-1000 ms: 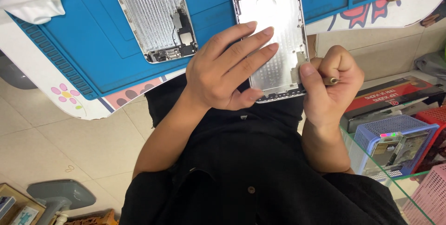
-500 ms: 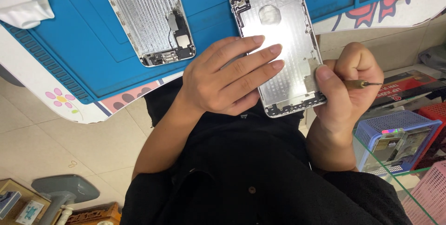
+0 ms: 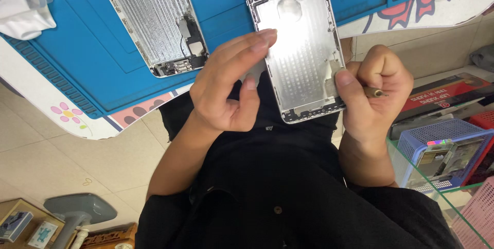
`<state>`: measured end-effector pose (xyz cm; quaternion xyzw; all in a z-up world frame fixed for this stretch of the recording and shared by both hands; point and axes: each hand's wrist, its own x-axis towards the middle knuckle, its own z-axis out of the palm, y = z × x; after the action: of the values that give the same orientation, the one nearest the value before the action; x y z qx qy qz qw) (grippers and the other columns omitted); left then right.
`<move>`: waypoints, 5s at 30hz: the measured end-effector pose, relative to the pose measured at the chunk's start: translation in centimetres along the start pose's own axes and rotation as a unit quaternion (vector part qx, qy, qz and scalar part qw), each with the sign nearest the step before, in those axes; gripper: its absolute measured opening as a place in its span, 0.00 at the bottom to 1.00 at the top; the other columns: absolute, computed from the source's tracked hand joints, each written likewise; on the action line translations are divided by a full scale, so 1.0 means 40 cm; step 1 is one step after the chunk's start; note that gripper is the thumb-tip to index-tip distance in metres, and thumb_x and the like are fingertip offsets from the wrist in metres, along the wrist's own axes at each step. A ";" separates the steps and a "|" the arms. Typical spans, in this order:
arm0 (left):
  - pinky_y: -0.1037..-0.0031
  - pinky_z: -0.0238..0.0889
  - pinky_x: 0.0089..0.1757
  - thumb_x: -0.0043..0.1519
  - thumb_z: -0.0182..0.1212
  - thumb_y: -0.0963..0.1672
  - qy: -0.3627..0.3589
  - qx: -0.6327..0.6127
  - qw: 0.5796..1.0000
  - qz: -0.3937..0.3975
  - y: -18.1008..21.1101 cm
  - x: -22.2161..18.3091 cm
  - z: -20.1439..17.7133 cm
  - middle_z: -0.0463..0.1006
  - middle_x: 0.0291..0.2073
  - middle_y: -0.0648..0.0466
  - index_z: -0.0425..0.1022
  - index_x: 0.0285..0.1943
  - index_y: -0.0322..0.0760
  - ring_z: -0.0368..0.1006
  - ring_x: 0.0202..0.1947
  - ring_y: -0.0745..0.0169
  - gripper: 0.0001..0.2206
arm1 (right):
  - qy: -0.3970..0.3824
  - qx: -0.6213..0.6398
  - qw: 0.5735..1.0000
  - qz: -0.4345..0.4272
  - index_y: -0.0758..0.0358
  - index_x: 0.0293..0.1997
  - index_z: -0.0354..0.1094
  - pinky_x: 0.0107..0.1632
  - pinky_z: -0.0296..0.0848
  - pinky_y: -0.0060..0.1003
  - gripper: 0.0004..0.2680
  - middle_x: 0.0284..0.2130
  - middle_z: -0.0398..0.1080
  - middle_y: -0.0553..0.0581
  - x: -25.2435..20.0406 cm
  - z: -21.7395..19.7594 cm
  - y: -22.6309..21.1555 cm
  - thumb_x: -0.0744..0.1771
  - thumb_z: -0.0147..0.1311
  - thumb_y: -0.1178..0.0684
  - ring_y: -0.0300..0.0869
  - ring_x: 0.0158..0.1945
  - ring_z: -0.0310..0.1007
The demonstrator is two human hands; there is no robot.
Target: Repairing a phone by unscrewing components from the back housing.
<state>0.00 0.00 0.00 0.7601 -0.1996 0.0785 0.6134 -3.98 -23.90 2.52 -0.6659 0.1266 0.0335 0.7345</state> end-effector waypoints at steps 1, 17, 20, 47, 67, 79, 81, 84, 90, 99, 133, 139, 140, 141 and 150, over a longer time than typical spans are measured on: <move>0.67 0.73 0.59 0.58 0.52 0.32 0.023 -0.011 1.000 -0.005 0.000 -0.007 -0.003 0.77 0.58 0.38 0.67 0.65 0.25 0.78 0.58 0.47 0.22 | -0.005 -0.003 1.000 -0.001 0.57 0.30 0.46 0.31 0.45 0.23 0.17 0.22 0.54 0.46 0.004 0.002 0.001 0.72 0.55 0.68 0.26 0.25 0.45; 0.75 0.44 0.74 0.83 0.40 0.52 0.104 -0.136 0.971 -0.169 -0.010 0.007 0.055 0.46 0.78 0.56 0.39 0.82 0.41 0.47 0.78 0.69 0.23 | -0.088 0.001 0.995 -0.057 0.57 0.32 0.46 0.33 0.50 0.25 0.17 0.26 0.56 0.46 0.048 0.016 0.071 0.73 0.56 0.63 0.29 0.29 0.47; 0.69 0.47 0.73 0.82 0.32 0.58 0.069 -0.231 0.942 -0.235 -0.014 0.035 0.040 0.51 0.77 0.45 0.37 0.85 0.37 0.51 0.77 0.59 0.31 | -0.103 0.033 0.994 -0.019 0.55 0.34 0.46 0.31 0.49 0.24 0.15 0.23 0.56 0.43 0.081 0.043 0.066 0.72 0.54 0.61 0.27 0.27 0.48; 0.65 0.65 0.37 0.78 0.49 0.52 -0.119 0.141 0.970 -0.159 0.051 0.252 -0.068 0.75 0.31 0.46 0.70 0.49 0.30 0.73 0.32 0.56 0.19 | -0.085 -0.206 0.974 -0.040 0.68 0.48 0.68 0.36 0.59 0.24 0.04 0.27 0.66 0.49 0.071 -0.104 0.010 0.76 0.48 0.60 0.29 0.31 0.62; 0.60 0.72 0.53 0.69 0.50 0.62 0.000 -0.528 0.787 -0.320 0.015 0.094 0.022 0.60 0.70 0.41 0.35 0.84 0.30 0.70 0.59 0.50 0.46 | -0.035 -0.403 0.896 -0.182 0.64 0.57 0.72 0.31 0.54 0.26 0.08 0.21 0.58 0.49 0.271 -0.003 -0.077 0.73 0.63 0.67 0.31 0.24 0.55; 0.61 0.67 0.61 0.63 0.58 0.64 -0.044 -0.605 0.653 -0.454 0.017 0.091 -0.023 0.64 0.70 0.29 0.34 0.85 0.31 0.70 0.61 0.49 0.53 | -0.097 -0.535 0.813 -0.210 0.58 0.58 0.78 0.30 0.54 0.36 0.14 0.20 0.56 0.52 0.303 -0.012 -0.062 0.67 0.74 0.58 0.40 0.23 0.54; 0.62 0.66 0.61 0.64 0.59 0.64 -0.043 -0.620 0.634 -0.460 0.017 0.075 -0.021 0.64 0.69 0.27 0.35 0.85 0.31 0.70 0.61 0.50 0.53 | -0.102 -0.550 0.799 -0.219 0.57 0.56 0.79 0.31 0.54 0.37 0.13 0.20 0.56 0.51 0.302 -0.014 -0.057 0.67 0.76 0.54 0.40 0.24 0.55; 0.63 0.67 0.61 0.64 0.58 0.63 -0.014 -0.634 0.631 -0.446 0.021 0.059 -0.013 0.65 0.67 0.24 0.38 0.84 0.30 0.72 0.60 0.49 0.51 | -0.095 -0.558 0.797 -0.210 0.54 0.57 0.81 0.31 0.54 0.39 0.16 0.19 0.53 0.52 0.306 -0.017 -0.055 0.64 0.75 0.51 0.43 0.24 0.54; 0.61 0.66 0.61 0.64 0.58 0.63 -0.026 -0.626 0.630 -0.458 0.025 0.061 -0.024 0.65 0.67 0.22 0.38 0.82 0.30 0.71 0.64 0.44 0.50 | -0.094 -0.556 0.802 -0.197 0.54 0.58 0.78 0.29 0.52 0.38 0.16 0.20 0.52 0.48 0.310 -0.019 -0.060 0.65 0.70 0.47 0.40 0.25 0.52; 0.57 0.68 0.59 0.64 0.59 0.63 0.008 -0.619 0.635 -0.462 0.031 0.051 -0.015 0.65 0.64 0.18 0.39 0.82 0.25 0.72 0.62 0.39 0.51 | -0.117 -0.566 0.790 -0.205 0.53 0.54 0.80 0.30 0.50 0.42 0.17 0.17 0.52 0.49 0.312 -0.019 -0.058 0.62 0.69 0.43 0.41 0.22 0.50; 0.53 0.76 0.52 0.76 0.40 0.58 -0.096 -0.698 0.679 -0.206 0.213 -0.215 0.025 0.68 0.61 0.25 0.47 0.78 0.43 0.79 0.50 0.39 0.28 | -0.117 0.124 0.961 -0.217 0.65 0.37 0.70 0.26 0.68 0.30 0.09 0.22 0.71 0.56 -0.237 0.001 -0.045 0.67 0.64 0.50 0.40 0.20 0.69; 0.55 0.73 0.56 0.76 0.38 0.57 -0.105 -0.746 0.624 -0.209 0.249 -0.253 0.029 0.68 0.63 0.26 0.46 0.81 0.42 0.78 0.54 0.39 0.29 | -0.070 0.127 0.968 -0.206 0.66 0.39 0.66 0.26 0.65 0.30 0.10 0.21 0.69 0.55 -0.299 0.026 -0.071 0.67 0.62 0.50 0.38 0.20 0.64; 0.56 0.73 0.57 0.77 0.38 0.57 -0.105 -0.734 0.635 -0.219 0.250 -0.254 0.027 0.68 0.64 0.26 0.46 0.81 0.41 0.77 0.55 0.39 0.29 | -0.042 0.109 0.971 -0.208 0.66 0.43 0.64 0.26 0.65 0.29 0.11 0.23 0.68 0.55 -0.312 0.036 -0.082 0.67 0.63 0.52 0.38 0.20 0.64; 0.56 0.73 0.57 0.77 0.38 0.57 -0.108 -0.734 0.634 -0.218 0.251 -0.255 0.028 0.68 0.64 0.26 0.46 0.81 0.41 0.77 0.55 0.39 0.29 | -0.039 0.109 0.971 -0.211 0.66 0.43 0.64 0.26 0.65 0.29 0.11 0.23 0.68 0.55 -0.318 0.041 -0.093 0.67 0.63 0.52 0.38 0.20 0.64; 0.60 0.68 0.59 0.78 0.32 0.59 -0.064 -0.653 0.718 -0.233 0.253 -0.257 0.045 0.67 0.63 0.33 0.50 0.79 0.37 0.72 0.57 0.49 0.31 | -0.028 -0.030 0.982 -0.185 0.70 0.41 0.67 0.31 0.69 0.25 0.08 0.26 0.72 0.61 -0.320 0.001 -0.084 0.70 0.61 0.56 0.38 0.26 0.72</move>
<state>-13.63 -1.31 4.95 0.1963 -0.0567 -0.2656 0.9422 -15.62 -22.72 8.73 -0.6982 -0.0199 -0.0806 0.7111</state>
